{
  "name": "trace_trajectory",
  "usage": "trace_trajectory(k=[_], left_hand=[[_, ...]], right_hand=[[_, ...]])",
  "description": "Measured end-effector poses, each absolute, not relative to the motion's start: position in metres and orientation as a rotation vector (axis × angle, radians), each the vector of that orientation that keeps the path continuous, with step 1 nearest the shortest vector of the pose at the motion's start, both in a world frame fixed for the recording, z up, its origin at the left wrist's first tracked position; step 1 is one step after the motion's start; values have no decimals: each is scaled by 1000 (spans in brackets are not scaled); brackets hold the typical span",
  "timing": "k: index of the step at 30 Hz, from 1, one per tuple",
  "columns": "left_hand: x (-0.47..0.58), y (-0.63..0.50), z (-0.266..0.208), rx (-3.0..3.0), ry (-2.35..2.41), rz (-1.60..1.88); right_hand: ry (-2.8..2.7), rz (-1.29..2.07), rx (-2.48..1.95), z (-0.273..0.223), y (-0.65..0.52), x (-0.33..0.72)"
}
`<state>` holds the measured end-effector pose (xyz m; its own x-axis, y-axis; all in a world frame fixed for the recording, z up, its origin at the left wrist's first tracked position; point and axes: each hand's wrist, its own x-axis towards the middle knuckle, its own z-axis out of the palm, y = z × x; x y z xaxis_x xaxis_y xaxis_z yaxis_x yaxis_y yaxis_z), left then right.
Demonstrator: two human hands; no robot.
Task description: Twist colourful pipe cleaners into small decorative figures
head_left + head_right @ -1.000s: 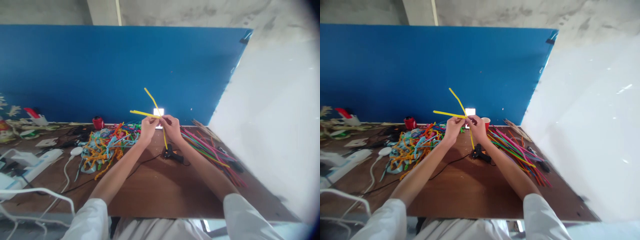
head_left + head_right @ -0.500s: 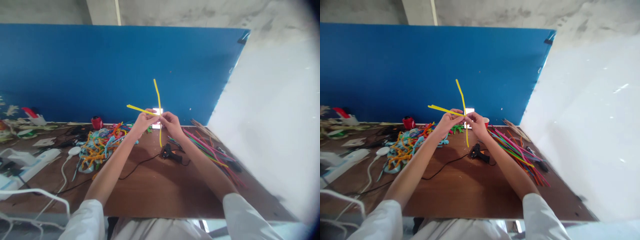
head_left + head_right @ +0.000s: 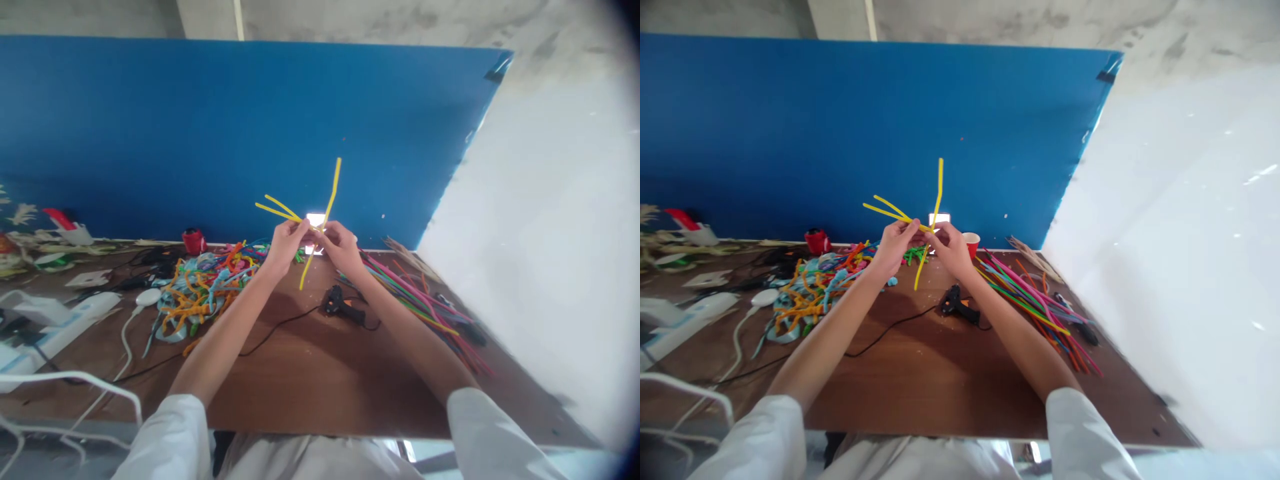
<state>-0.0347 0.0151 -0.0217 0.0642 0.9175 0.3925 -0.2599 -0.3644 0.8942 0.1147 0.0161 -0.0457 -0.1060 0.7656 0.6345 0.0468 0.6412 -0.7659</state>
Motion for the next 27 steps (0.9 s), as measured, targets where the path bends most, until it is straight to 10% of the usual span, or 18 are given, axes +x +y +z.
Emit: trace_trajectory(k=[27], left_hand=[[-32,10,-17,1303,658,1723]], right_hand=[[-1695,225,-834,-40,7,117]])
